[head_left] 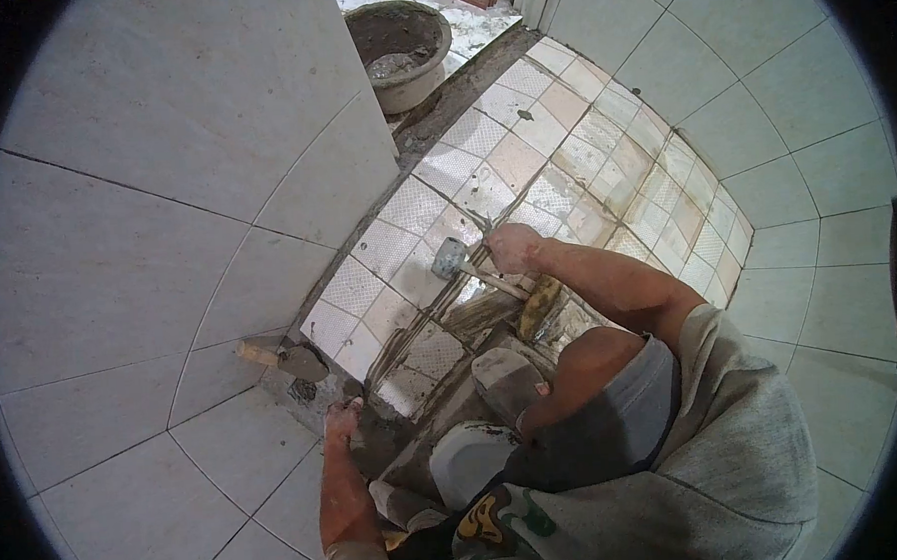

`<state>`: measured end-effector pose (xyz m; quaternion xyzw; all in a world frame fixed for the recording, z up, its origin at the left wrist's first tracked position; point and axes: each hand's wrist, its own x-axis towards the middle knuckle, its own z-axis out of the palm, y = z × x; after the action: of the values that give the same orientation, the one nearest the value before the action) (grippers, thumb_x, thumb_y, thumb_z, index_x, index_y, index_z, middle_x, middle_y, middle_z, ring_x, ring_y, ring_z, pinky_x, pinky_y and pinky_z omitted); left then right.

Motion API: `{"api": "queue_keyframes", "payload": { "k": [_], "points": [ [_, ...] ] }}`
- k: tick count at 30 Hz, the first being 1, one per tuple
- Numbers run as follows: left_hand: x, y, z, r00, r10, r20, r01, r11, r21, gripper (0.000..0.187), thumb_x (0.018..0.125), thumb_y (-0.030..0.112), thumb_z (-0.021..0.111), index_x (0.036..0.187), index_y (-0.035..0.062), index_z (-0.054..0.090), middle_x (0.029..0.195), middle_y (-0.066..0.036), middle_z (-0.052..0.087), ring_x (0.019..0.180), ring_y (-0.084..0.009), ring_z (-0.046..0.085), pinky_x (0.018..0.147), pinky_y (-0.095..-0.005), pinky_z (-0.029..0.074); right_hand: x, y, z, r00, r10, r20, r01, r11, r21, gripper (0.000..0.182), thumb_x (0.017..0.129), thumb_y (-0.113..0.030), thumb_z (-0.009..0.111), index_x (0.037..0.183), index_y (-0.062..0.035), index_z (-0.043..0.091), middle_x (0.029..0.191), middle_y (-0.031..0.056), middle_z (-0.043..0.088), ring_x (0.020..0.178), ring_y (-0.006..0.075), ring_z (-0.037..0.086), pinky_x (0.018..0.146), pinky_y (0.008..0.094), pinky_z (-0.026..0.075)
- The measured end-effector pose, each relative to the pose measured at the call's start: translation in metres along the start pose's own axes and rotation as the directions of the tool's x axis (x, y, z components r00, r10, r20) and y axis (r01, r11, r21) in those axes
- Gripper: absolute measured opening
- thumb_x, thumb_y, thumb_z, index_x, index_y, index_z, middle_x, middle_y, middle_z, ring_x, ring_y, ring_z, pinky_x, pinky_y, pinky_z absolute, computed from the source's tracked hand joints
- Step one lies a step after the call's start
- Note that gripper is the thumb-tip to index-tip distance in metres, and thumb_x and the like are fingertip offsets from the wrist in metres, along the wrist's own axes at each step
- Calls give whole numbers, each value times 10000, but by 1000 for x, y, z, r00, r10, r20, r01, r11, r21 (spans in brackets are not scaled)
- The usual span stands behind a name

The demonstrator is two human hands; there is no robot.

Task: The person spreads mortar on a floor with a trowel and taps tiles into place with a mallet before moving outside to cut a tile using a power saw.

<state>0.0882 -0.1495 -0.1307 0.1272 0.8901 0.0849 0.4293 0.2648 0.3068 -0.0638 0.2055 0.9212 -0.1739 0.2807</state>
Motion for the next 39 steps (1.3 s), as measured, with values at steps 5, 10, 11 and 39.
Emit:
{"api": "queue_keyframes", "payload": {
  "k": [5, 10, 11, 39],
  "points": [
    [36, -45, 20, 989, 113, 90, -124, 984, 127, 431, 853, 382, 574, 1124, 55, 649, 970, -238, 666, 956, -355, 641, 847, -408, 473, 0, 0, -1, 1000, 6, -5, -6, 999, 38, 248, 681, -147, 589, 860, -7, 690, 907, 197, 676, 884, 345, 657, 763, 436, 539],
    [33, -45, 27, 999, -9, -41, 1, 981, -194, 489, 804, 405, 612, 1064, -6, 661, 923, -253, 667, 953, -380, 635, 850, -427, 471, -4, -2, -4, 999, -7, -37, 9, 998, 60, 248, 677, -141, 583, 864, -15, 687, 902, 199, 674, 878, 356, 654, 766, 438, 538],
    [34, -52, 28, 999, -15, -44, 6, 981, -195, 489, 804, 405, 612, 1064, -6, 661, 923, -253, 667, 953, -380, 635, 850, -427, 471, -4, -2, -4, 999, 7, -37, -6, 999, 45, 246, 679, -136, 580, 869, -24, 688, 901, 196, 674, 876, 358, 654, 768, 439, 538],
    [20, -24, 16, 999, -14, 34, 16, 998, -64, 435, 838, 369, 602, 1130, 52, 658, 987, -182, 685, 954, -314, 646, 879, -387, 470, -4, 0, -1, 999, -16, -37, 19, 997, 74, 263, 795, -210, 540, 903, 13, 628, 853, 239, 655, 847, 390, 641, 753, 469, 519]
  ]
}}
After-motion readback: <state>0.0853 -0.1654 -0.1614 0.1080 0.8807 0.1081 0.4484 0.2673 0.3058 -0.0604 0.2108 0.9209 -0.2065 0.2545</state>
